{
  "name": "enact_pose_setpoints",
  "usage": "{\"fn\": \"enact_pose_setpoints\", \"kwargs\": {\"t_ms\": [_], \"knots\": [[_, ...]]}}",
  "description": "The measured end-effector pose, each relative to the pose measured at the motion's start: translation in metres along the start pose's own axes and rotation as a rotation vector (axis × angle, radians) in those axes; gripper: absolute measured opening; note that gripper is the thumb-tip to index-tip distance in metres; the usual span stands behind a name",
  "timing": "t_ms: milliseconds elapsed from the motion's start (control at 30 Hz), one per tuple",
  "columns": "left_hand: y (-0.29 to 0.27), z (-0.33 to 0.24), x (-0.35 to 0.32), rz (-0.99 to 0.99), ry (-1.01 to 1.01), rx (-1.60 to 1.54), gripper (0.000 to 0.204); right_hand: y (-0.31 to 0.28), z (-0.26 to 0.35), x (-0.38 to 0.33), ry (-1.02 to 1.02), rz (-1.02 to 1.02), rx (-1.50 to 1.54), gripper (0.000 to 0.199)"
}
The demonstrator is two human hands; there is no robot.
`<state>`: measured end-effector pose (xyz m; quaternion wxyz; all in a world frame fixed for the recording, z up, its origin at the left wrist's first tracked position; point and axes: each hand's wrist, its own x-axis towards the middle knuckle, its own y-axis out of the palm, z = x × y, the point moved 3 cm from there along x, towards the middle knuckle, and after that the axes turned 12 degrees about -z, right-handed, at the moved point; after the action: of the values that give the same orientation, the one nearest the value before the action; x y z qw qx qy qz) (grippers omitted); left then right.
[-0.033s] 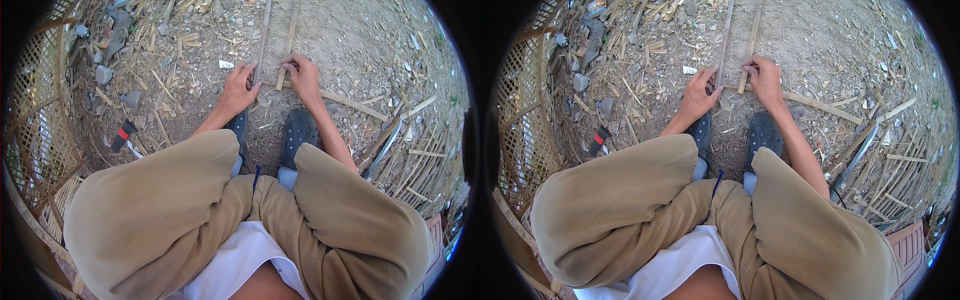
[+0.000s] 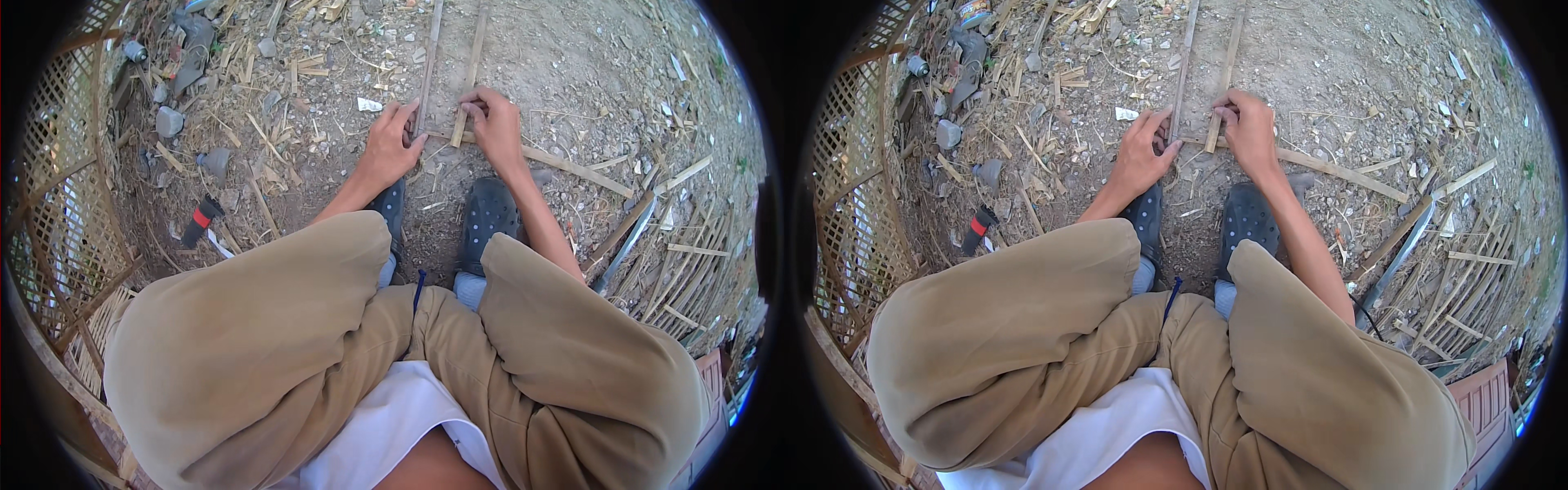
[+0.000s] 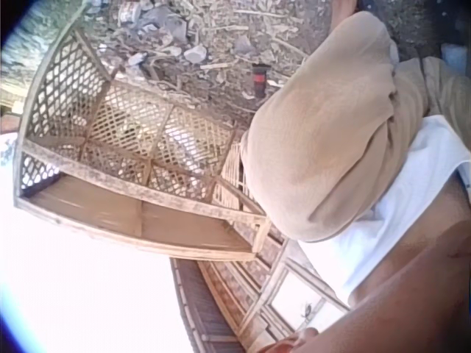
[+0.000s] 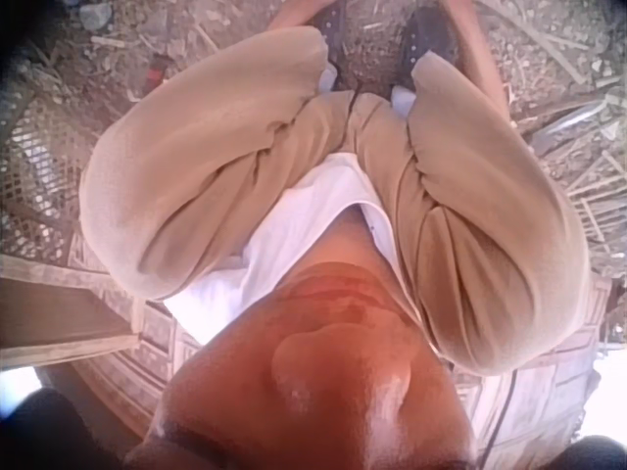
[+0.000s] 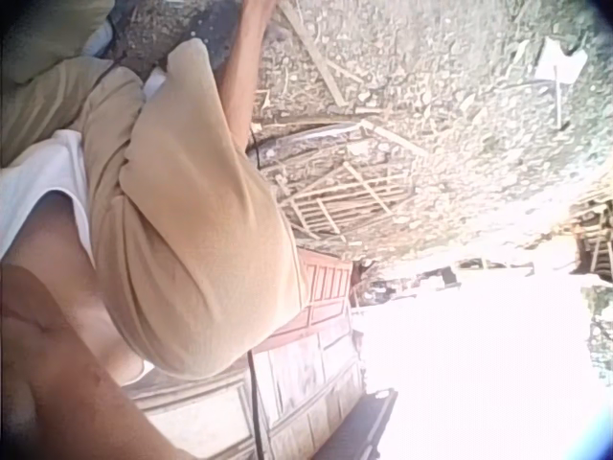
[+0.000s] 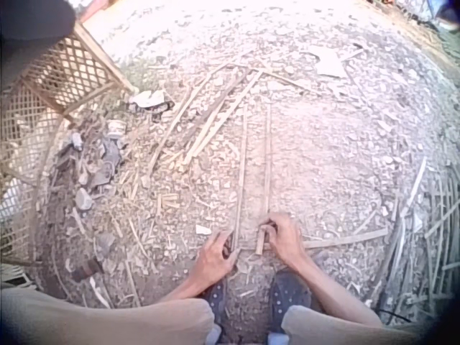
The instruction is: The person aligns bamboo strips on the ground and secures them by hammering a nail through a joint.
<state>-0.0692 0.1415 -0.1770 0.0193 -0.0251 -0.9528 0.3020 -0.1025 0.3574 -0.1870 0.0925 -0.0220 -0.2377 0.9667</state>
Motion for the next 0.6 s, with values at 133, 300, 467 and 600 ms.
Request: {"fn": "enact_pose_setpoints", "kwargs": {"t_ms": [133, 300, 467, 600], "knots": [[0.002, 0.0, -0.001, 0.015, -0.037, 0.017, 0.059, -0.002, 0.005, -0.005, -0.174, -0.106, -0.074, 0.013], [0.0, -0.013, -0.008, -0.094, 0.293, 0.142, 0.055, 0.0, 0.002, -0.007, -0.204, -0.07, -0.094, 0.013], [0.005, -0.03, -0.014, 0.113, 0.502, 0.208, 0.049, 0.003, 0.002, -0.009, -0.259, -0.117, -0.09, 0.014], [0.008, -0.032, -0.013, 0.163, 0.501, 0.258, 0.045, -0.006, 0.007, -0.011, -0.245, -0.094, -0.061, 0.014]]}}
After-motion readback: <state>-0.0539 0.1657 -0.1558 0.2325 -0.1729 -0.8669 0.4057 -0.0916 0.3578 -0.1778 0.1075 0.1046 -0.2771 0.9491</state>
